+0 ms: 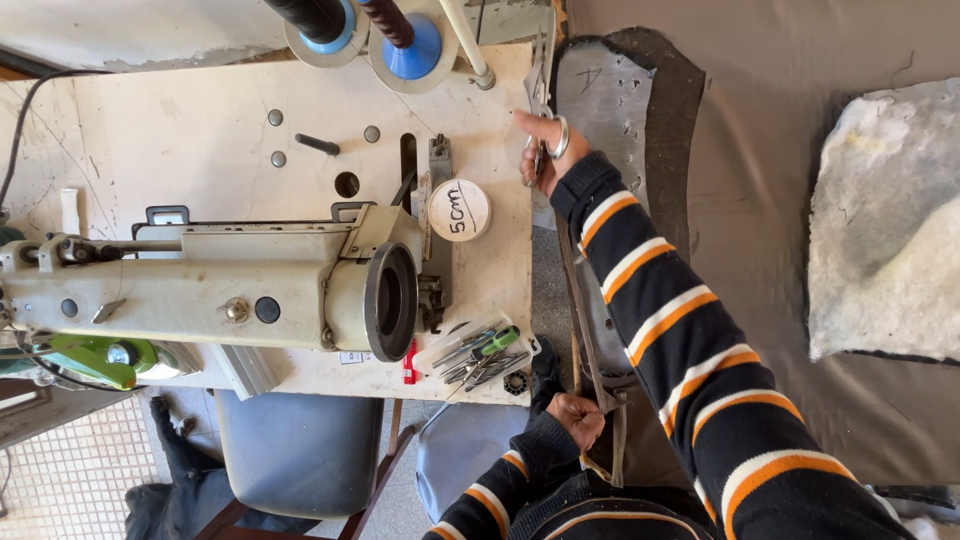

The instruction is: The person uses shears to cut a piece of brown fabric along the edge of a metal template. They then reposition a white felt-like material and continue cutting the brown fabric around it.

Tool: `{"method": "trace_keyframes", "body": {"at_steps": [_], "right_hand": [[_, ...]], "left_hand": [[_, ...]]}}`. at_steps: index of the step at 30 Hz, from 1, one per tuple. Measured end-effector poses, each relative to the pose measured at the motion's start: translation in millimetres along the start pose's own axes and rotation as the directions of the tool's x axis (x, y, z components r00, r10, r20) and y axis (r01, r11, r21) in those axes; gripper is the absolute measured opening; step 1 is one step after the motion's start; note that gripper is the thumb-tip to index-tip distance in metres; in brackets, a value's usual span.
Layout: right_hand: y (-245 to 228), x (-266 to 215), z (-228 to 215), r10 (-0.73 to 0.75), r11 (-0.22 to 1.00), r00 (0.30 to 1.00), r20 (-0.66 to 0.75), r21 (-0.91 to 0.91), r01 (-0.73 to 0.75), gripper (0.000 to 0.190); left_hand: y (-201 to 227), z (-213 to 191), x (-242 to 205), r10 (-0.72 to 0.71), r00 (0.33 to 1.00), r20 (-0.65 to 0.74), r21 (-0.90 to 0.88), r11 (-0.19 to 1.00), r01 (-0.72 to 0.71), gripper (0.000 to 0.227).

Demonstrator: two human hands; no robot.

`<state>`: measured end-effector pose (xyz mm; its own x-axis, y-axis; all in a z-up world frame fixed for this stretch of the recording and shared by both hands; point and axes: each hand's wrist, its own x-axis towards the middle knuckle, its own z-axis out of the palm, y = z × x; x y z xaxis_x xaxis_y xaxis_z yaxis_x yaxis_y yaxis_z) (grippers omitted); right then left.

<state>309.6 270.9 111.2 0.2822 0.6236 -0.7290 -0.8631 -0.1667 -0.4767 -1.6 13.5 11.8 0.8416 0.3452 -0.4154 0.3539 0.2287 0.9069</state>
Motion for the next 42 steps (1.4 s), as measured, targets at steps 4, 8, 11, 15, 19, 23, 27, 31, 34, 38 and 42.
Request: {"method": "trace_keyframes", "body": {"at_steps": [4, 8, 11, 15, 19, 23, 27, 31, 34, 38, 42], "right_hand": [[7.6, 28.8, -17.3, 0.068, 0.998, 0.998, 0.016, 0.016, -0.069, 0.041], [12.4, 22.8, -24.9, 0.062, 0.998, 0.992, 0.107, 0.016, -0.064, 0.032], [3.4, 1.7, -18.8, 0.040, 0.999, 0.991, 0.131, 0.018, -0.043, 0.040], [-3.5, -2.9, -15.1, 0.011, 1.000, 0.993, 0.120, 0.026, -0.014, 0.054], [-13.1, -14.5, -5.8, 0.006, 1.000, 0.999, 0.044, -0.009, -0.006, 0.058], [-9.8, 2.6, -15.3, -0.010, 1.000, 0.994, 0.110, 0.017, 0.008, 0.044], [-7.7, 1.5, -19.8, -0.002, 0.997, 0.983, 0.183, 0.080, -0.013, 0.042], [-25.0, -27.0, -58.7, -0.140, 0.989, 0.898, 0.418, 0.027, 0.142, 0.028], [-51.6, -18.2, -116.6, -0.216, 0.945, 0.973, -0.084, -0.270, 0.186, 0.041], [-88.2, -58.1, -211.8, -0.573, 0.256, 0.804, -0.160, -0.967, -0.010, 0.045], [-111.8, -35.7, -307.5, -0.734, -0.133, 0.660, -0.158, -0.920, -0.368, 0.074]], "left_hand": [[2.4, -0.5, 0.0, -0.038, 0.999, 0.002, -0.008, 0.999, 0.038, 0.043], [-3.6, -0.1, 1.5, -0.075, 0.997, 0.014, -0.031, 0.997, 0.075, 0.043], [8.8, -0.7, 3.2, -0.047, 0.999, 0.015, 0.001, 0.999, 0.047, 0.044], [-6.1, 2.1, 1.3, -0.020, 1.000, -0.001, 0.023, 1.000, 0.020, 0.049], [-16.2, 7.0, 0.7, 0.009, 0.999, -0.048, 0.058, 0.998, -0.006, 0.044], [-19.3, 8.3, 0.8, 0.049, 0.997, -0.065, 0.107, 0.993, -0.042, 0.043], [-2.9, 5.3, -0.7, 0.034, 0.998, -0.054, 0.079, 0.996, -0.029, 0.042], [-35.3, -15.6, -39.7, -0.009, 0.998, -0.059, 0.145, 0.989, 0.017, 0.034], [-77.2, -43.9, -102.0, -0.074, 0.996, -0.059, 0.246, 0.965, 0.086, 0.033], [-142.4, -67.6, -223.8, -0.610, 0.724, -0.323, 0.074, 0.746, 0.661, 0.020], [-138.0, -90.5, -258.5, -0.917, 0.136, -0.374, 0.425, -0.039, 0.904, 0.051]]}}
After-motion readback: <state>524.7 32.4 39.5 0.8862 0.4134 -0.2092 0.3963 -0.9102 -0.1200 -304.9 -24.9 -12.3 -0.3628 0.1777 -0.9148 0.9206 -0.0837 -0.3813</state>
